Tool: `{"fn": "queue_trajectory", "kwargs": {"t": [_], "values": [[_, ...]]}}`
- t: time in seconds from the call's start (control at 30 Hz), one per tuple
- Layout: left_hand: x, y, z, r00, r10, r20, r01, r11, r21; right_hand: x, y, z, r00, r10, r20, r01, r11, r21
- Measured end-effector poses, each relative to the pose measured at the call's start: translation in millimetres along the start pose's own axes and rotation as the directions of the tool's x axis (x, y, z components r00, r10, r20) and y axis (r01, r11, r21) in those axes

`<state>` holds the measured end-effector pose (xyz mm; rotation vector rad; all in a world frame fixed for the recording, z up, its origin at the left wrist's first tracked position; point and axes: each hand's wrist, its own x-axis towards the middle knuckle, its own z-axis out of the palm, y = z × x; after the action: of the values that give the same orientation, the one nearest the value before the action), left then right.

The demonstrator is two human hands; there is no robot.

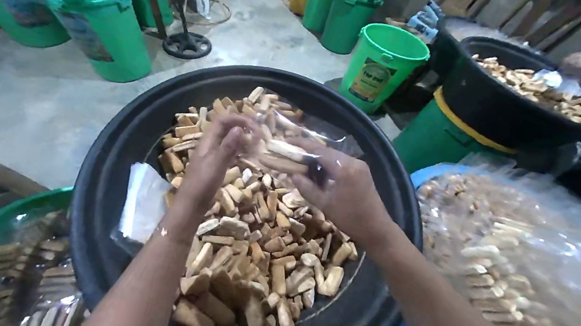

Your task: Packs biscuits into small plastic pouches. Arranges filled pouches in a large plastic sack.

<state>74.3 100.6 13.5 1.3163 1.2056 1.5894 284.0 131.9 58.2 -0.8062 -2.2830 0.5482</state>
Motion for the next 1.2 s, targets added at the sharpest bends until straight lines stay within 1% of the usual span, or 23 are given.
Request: {"fn": "queue_trajectory", "kwargs": {"t": [0.03, 0.07, 0.1, 0.17, 0.23, 0.27, 0.3, 0.33, 0.37, 0.4, 0.43, 0.53, 0.6, 0.63, 0.67, 0.7, 0.73, 0.77, 0.8, 0.87, 0.97, 1.07, 1.2], "values": [[1.7, -1.8, 4.3, 0.983, -0.183, 0.008, 0.183, 0.976, -0.122, 1.3, -3.0, 2.7, 0.998, 0.000, 0.066, 0.000, 1.000, -0.002], [2.2, -2.3, 10.0, 0.951, -0.309, 0.016, 0.306, 0.933, -0.189, 2.4, -6.7, 7.8, 0.989, 0.002, 0.146, -0.002, 1.000, -0.002], [2.4, -4.6, 13.1, 0.935, -0.355, 0.020, 0.350, 0.910, -0.223, 1.9, -7.2, 15.0, 0.981, -0.021, 0.191, 0.019, 1.000, 0.011], [6.0, -12.1, 8.0, 0.935, -0.347, -0.067, 0.323, 0.916, -0.237, -3.7, 5.9, 34.5, 0.991, -0.071, 0.113, 0.062, 0.995, 0.079], [13.2, -23.0, -8.4, 0.917, -0.328, -0.227, 0.277, 0.934, -0.227, -8.6, 21.8, 50.6, 0.996, 0.044, 0.081, -0.047, 0.998, 0.032], [16.7, -26.7, -16.1, 0.887, -0.344, -0.308, 0.272, 0.928, -0.255, -7.5, 23.3, 54.7, 0.955, 0.209, 0.208, -0.195, 0.977, -0.084], [19.8, -29.9, -22.7, 0.859, -0.362, -0.361, 0.256, 0.916, -0.309, -0.7, 23.4, 60.0, 0.825, 0.405, 0.395, -0.327, 0.911, -0.250], [21.6, -31.7, -27.1, 0.837, -0.387, -0.387, 0.247, 0.898, -0.364, 5.2, 26.2, 70.9, 0.678, 0.526, 0.514, -0.356, 0.846, -0.397], [22.5, -31.8, -28.6, 0.811, -0.427, -0.400, 0.261, 0.875, -0.407, 6.5, 31.6, 84.1, 0.583, 0.573, 0.576, -0.332, 0.815, -0.475], [23.3, -31.2, -28.1, 0.781, -0.470, -0.411, 0.287, 0.855, -0.432, 5.5, 36.2, 95.7, 0.542, 0.581, 0.607, -0.288, 0.807, -0.516], [23.8, -30.7, -27.1, 0.763, -0.495, -0.416, 0.310, 0.844, -0.437, 4.6, 38.9, 103.5, 0.533, 0.571, 0.625, -0.252, 0.812, -0.526], [25.9, -30.4, -22.6, 0.743, -0.487, -0.458, 0.330, 0.863, -0.381, 6.5, 45.5, 102.8, 0.577, 0.495, 0.649, -0.228, 0.861, -0.454], [27.1, -29.5, -22.4, 0.737, -0.478, -0.478, 0.324, 0.870, -0.372, 12.3, 48.8, 87.1, 0.655, 0.450, 0.607, -0.300, 0.892, -0.338], [26.5, -29.9, -21.9, 0.736, -0.482, -0.476, 0.322, 0.867, -0.380, 13.5, 48.0, 76.5, 0.719, 0.425, 0.549, -0.332, 0.905, -0.266], [24.8, -30.4, -21.0, 0.734, -0.492, -0.468, 0.324, 0.859, -0.396, 11.1, 46.2, 65.7, 0.805, 0.387, 0.449, -0.341, 0.922, -0.184], [23.8, -30.4, -19.0, 0.730, -0.502, -0.464, 0.327, 0.852, -0.409, 4.7, 45.4, 57.4, 0.909, 0.318, 0.270, -0.300, 0.948, -0.106], [23.4, -29.7, -16.7, 0.730, -0.508, -0.456, 0.330, 0.848, -0.415, -1.9, 46.9, 52.9, 0.980, 0.198, 0.013, -0.197, 0.979, -0.048], [22.8, -28.6, -13.4, 0.737, -0.507, -0.448, 0.332, 0.848, -0.413, -5.2, 47.1, 47.8, 0.974, 0.082, -0.213, -0.087, 0.996, -0.012], [21.5, -26.8, -8.6, 0.751, -0.499, -0.431, 0.337, 0.852, -0.400, -5.8, 44.0, 41.5, 0.932, -0.007, -0.362, 0.012, 1.000, 0.010], [16.9, -21.7, 3.5, 0.802, -0.482, -0.353, 0.356, 0.860, -0.366, -2.5, 35.2, 33.6, 0.872, -0.118, -0.476, 0.134, 0.991, 0.000], [7.4, -8.3, 22.8, 0.852, -0.481, -0.205, 0.397, 0.850, -0.346, 6.6, 31.2, 40.4, 0.889, -0.188, -0.417, 0.179, 0.982, -0.061], [2.8, -3.4, 23.9, 0.869, -0.457, -0.191, 0.356, 0.845, -0.399, 16.1, 28.2, 41.7, 0.923, -0.178, -0.341, 0.208, 0.977, 0.052], [9.7, -7.2, 5.8, 0.854, -0.386, -0.348, 0.229, 0.880, -0.415, 7.6, 17.2, 21.2, 0.904, 0.097, -0.417, 0.047, 0.946, 0.322]]}}
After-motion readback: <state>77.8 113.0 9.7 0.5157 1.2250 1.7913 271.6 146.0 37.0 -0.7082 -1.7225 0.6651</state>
